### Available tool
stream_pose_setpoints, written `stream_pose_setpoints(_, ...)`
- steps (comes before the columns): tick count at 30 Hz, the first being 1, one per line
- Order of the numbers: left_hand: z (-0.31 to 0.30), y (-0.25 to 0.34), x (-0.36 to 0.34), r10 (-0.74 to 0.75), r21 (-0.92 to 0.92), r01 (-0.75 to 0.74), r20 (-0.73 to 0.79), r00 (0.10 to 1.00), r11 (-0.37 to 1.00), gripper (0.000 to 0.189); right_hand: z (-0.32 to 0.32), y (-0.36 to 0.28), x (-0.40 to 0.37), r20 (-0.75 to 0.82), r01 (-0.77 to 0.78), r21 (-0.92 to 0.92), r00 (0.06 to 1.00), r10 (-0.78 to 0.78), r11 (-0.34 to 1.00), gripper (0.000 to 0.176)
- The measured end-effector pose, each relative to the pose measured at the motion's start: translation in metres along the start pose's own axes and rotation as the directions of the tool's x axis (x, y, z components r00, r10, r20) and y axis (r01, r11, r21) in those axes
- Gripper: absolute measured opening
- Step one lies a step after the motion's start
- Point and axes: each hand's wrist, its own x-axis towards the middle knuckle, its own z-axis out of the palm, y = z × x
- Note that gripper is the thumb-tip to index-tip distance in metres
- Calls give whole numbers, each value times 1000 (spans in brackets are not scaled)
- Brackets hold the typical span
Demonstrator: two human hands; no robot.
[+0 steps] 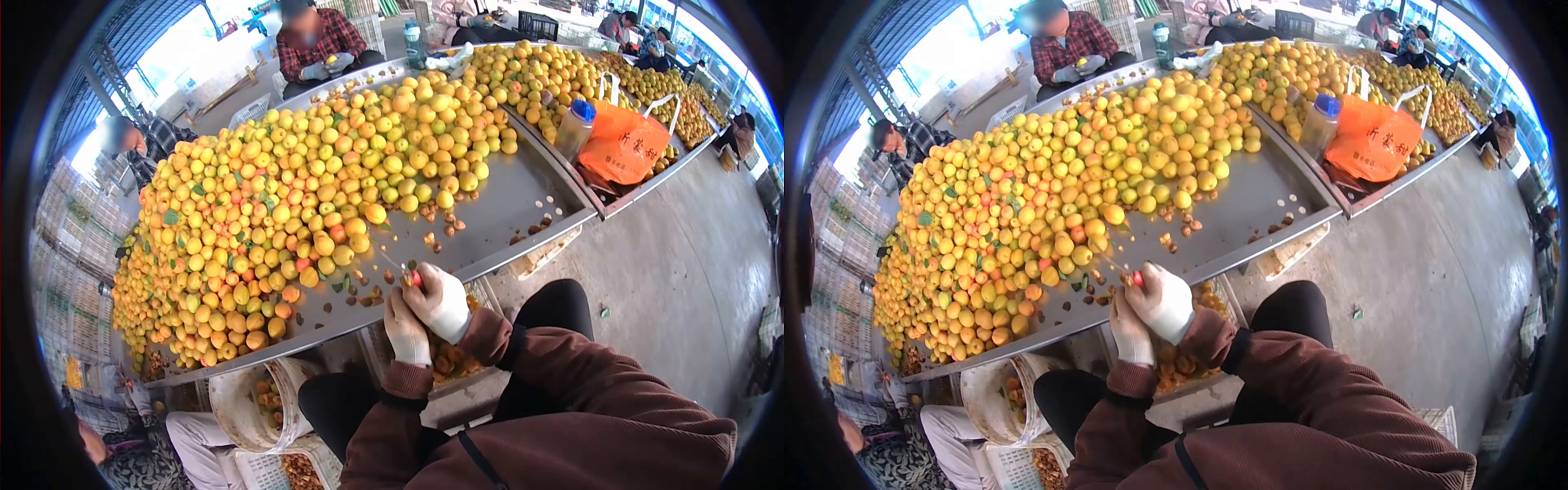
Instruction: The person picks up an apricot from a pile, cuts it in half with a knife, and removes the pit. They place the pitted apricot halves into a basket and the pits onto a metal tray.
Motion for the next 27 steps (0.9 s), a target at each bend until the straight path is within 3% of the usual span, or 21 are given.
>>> stream_pose_setpoints(1, -2, 1, 2, 11, -4, -11, 5, 1000, 1000, 26, 0, 3, -1, 2, 47, -19, 999, -47, 999, 23)
stream_pose_setpoints(3, -5, 0, 3, -360, -262, 331, -72, 930, 907, 27, 0, 5, -3, 67, 95, -56, 994, -92, 994, 21)
stream_pose_setpoints(4, -15, -11, 1, -335, -203, 325, -16, 942, 924, 32, -3, 6, -6, 127, 132, -82, 985, -121, 988, 22)
stream_pose_setpoints(5, -22, -24, -1, -416, -371, 386, -2, 909, 845, 36, -7, 5, -8, 163, 129, -75, 980, -116, 989, 23)
stream_pose_setpoints(8, -28, -25, -9, -512, -458, 483, 68, 856, 746, 40, -11, 13, -13, 219, 215, -74, 956, -195, 974, 22)
stream_pose_setpoints(10, -20, 7, -15, -713, -506, 696, 205, 671, 510, 42, -13, 17, -13, 309, 318, -58, 907, -286, 946, 22)
stream_pose_setpoints(11, -17, 21, -21, -708, -505, 691, 200, 677, 517, 42, -15, 18, -16, 307, 323, -51, 906, -293, 945, 22)
stream_pose_setpoints(13, -9, 39, -24, -778, -441, 784, 253, 575, 437, 42, -15, 18, -15, 333, 489, -9, 824, -458, 872, 22)
stream_pose_setpoints(14, -12, 28, -23, -771, -442, 777, 248, 586, 449, 42, -12, 21, -18, 345, 573, 50, 759, -552, 818, 22)
stream_pose_setpoints(15, -20, 0, -19, -617, -351, 697, 324, 717, 625, 42, -11, 20, -21, 390, 587, 47, 734, -556, 808, 24)
stream_pose_setpoints(17, -46, -57, -16, -273, -192, 413, 502, 821, 890, 41, -13, 16, -21, 348, 502, 86, 794, -498, 861, 21)
stream_pose_setpoints(18, -36, -26, -19, -106, -134, 229, 596, 796, 964, 41, -9, 18, -17, 224, 446, 179, 849, -478, 877, 17)
stream_pose_setpoints(19, -31, 8, -25, -523, -311, 690, 474, 709, 653, 38, -8, 20, -16, 216, 209, 269, 938, -270, 940, 7)
stream_pose_setpoints(20, -28, 15, -17, -566, -226, 673, 395, 724, 704, 39, 7, 31, -17, 163, -56, 592, 985, -52, 804, 3)
stream_pose_setpoints(21, -26, 23, -16, -605, -137, 665, 311, 733, 734, 39, -5, 6, -8, 121, -140, 667, 990, 78, 732, 7)
stream_pose_setpoints(22, -24, 32, -15, -611, -197, 693, 348, 711, 694, 38, -7, 9, -2, 205, -313, 729, 948, 242, 609, 8)
stream_pose_setpoints(23, -14, 49, -15, -605, -258, 714, 392, 693, 651, 40, -14, 4, 4, 209, -359, 624, 932, 295, 693, 10)
stream_pose_setpoints(24, -3, 55, -17, -616, -269, 725, 391, 684, 634, 40, -13, 6, 2, 204, -342, 640, 939, 277, 688, 10)
stream_pose_setpoints(26, 15, 57, -21, -589, -303, 633, 233, 774, 713, 40, -10, 10, 2, 193, -328, 649, 944, 268, 687, 10)
stream_pose_setpoints(27, 10, 50, -21, -595, -305, 640, 238, 768, 705, 40, -7, 12, 4, 145, -300, 636, 951, 272, 711, 10)
